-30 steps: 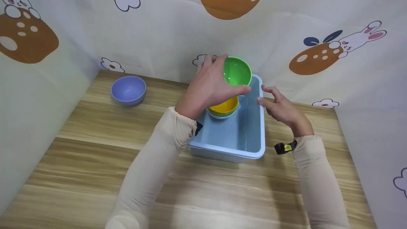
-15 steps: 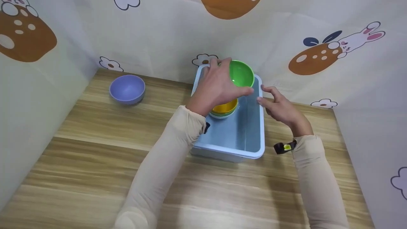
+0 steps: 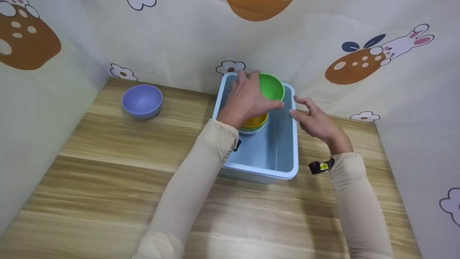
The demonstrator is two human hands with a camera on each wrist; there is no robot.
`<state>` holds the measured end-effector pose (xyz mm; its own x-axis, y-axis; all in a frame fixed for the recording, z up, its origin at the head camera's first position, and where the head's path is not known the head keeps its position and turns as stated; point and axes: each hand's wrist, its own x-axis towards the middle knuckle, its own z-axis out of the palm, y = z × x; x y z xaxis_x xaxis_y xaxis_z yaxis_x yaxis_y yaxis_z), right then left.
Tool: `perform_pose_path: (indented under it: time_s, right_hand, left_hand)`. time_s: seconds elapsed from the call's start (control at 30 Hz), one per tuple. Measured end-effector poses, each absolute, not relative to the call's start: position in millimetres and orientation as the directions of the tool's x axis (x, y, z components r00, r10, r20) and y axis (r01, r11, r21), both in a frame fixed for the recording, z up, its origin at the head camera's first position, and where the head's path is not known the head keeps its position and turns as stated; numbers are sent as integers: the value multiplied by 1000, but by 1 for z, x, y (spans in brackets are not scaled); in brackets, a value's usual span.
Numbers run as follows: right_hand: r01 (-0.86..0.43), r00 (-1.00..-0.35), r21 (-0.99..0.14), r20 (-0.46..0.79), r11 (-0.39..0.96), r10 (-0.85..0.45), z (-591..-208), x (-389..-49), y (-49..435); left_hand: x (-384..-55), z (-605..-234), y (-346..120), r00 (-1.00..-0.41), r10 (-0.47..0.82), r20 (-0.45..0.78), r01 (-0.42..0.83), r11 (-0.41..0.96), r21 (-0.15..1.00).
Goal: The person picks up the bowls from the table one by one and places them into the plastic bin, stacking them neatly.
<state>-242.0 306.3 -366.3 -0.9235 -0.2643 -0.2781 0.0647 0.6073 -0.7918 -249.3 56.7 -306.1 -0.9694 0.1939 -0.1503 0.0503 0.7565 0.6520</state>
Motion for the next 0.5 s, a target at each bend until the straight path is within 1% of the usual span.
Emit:
perform_pose_path:
  time_s: [0.33,0.5]
  right_hand:
    - [54,-924,-788,-273,613,-269,-368,-244,307]
    - [64,-926,-805,-269,590,-266,-369,-243,306]
  left_hand:
    - [-254,-319,57,-971,179,-156,30,745,666]
    - [-256,-326,57,-970,179,-165,21,734,678]
